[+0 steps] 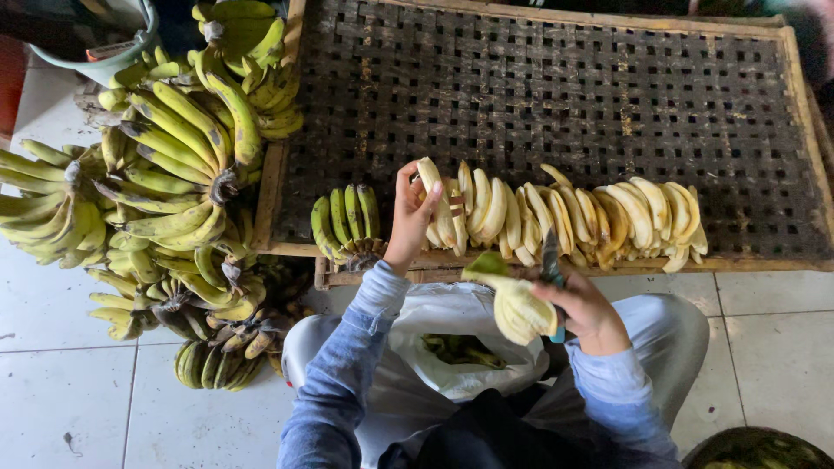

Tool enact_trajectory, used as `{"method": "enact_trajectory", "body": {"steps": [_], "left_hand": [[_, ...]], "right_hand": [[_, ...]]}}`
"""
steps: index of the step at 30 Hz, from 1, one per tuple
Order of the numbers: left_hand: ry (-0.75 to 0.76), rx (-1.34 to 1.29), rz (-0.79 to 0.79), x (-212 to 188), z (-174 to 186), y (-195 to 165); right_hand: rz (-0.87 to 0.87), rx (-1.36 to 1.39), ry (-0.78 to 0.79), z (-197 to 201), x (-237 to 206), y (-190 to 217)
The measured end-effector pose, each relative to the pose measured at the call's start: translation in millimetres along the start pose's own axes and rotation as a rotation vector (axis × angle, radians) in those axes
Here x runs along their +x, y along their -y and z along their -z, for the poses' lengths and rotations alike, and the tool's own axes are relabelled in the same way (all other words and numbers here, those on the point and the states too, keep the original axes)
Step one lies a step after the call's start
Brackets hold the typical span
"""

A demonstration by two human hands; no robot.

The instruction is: The person sits at a slatted wooden table and peels bananas one at a time, using a small paring knife to score the peel and by hand to strip it off. Peeled bananas are laid in a row on the table while discarded peels are dropped into a plastic bag between the person's legs.

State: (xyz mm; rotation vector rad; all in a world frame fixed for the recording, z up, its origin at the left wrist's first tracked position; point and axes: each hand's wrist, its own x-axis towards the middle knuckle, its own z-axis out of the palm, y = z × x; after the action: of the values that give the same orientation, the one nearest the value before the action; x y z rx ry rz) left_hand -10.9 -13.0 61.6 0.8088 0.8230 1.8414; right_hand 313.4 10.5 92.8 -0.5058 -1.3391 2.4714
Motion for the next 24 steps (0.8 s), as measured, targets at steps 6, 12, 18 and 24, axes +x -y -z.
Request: {"method": "enact_trajectory", "body": {"steps": [6, 12, 18, 24], "left_hand": [[-0.285, 0.030, -0.031, -4.1, -9.2, -18.2], [-0.426, -0.333, 0.075, -3.3, -6.6, -15.2], [-0.533, -0.322, 0.065, 0.0, 9.4, 3.6], [-0.563, -0.284, 0.016, 2.3, 6.7, 6.8]], "right_hand": [[-0.334, -1.157, -0.066, -26.6, -0.5, -72.3], [0.249, -1.367, -0.552, -99.9, 39.9, -49.9], [0.454, -1.374, -0.506, -146.9, 86.3, -6.6], [0.431, -1.360, -0.507, -157.6, 101.9, -1.8]]}}
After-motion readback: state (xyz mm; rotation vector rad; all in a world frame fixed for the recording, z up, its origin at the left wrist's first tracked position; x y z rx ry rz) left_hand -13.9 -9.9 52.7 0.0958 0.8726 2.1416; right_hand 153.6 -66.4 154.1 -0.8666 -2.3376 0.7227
